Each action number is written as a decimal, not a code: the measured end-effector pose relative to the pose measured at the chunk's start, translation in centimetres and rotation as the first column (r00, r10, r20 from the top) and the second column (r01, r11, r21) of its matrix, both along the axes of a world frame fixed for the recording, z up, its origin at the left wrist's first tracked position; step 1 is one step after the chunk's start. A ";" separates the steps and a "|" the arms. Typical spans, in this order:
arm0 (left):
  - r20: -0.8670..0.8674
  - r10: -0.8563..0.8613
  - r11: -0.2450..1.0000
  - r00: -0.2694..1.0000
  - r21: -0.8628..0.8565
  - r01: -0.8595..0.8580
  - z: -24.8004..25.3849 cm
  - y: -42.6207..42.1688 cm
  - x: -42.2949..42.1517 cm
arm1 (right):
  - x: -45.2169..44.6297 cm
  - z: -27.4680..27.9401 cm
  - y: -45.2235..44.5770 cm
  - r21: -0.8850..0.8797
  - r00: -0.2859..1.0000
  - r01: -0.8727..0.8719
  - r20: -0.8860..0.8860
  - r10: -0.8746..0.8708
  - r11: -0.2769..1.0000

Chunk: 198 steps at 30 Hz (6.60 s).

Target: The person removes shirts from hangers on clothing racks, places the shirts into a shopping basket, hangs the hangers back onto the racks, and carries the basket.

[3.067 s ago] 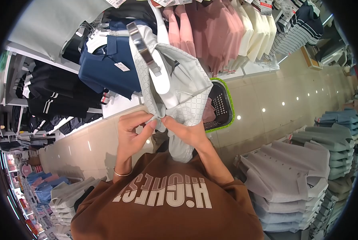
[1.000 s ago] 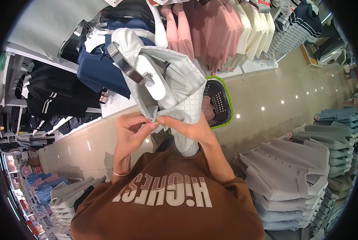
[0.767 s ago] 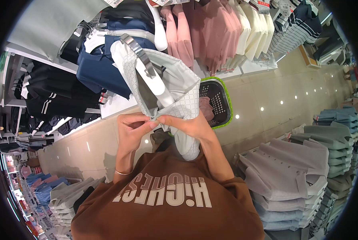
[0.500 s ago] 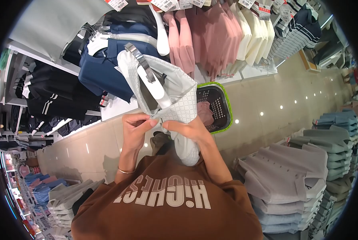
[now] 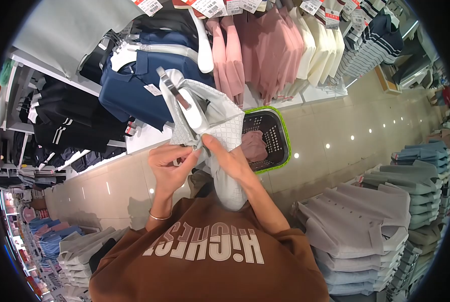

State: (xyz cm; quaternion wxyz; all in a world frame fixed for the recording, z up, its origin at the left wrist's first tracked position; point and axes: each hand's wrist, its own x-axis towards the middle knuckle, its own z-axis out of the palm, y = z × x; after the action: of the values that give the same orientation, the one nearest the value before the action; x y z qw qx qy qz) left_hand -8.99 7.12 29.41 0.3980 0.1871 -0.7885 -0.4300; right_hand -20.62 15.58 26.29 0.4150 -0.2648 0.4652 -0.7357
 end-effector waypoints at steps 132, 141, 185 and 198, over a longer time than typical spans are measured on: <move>0.299 0.130 0.932 0.946 0.288 -0.219 -5.3 -0.9 -3.0 | -5.7 -1.4 7.1 0.104 0.936 0.184 -0.323 -0.142 0.977; -0.131 -0.125 0.709 0.983 0.681 0.181 -7.7 -1.8 -3.7 | -4.3 -1.3 6.7 0.105 0.917 0.254 -0.343 -0.205 0.961; -0.366 -0.393 0.306 0.843 0.813 0.496 -2.3 0.5 -1.0 | -2.1 1.6 4.2 0.036 1.000 -0.002 -0.014 0.002 0.999; -0.461 -0.244 0.184 0.853 0.842 0.508 -2.0 -0.2 1.1 | -2.4 3.8 2.3 0.079 0.960 -0.277 0.053 0.274 0.958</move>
State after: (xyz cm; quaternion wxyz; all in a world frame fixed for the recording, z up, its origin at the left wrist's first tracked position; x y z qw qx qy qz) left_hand -7.87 6.93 27.38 0.1750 0.1342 -0.3485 -0.9110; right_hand -23.04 17.91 30.07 0.5339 -0.2937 0.4460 -0.6556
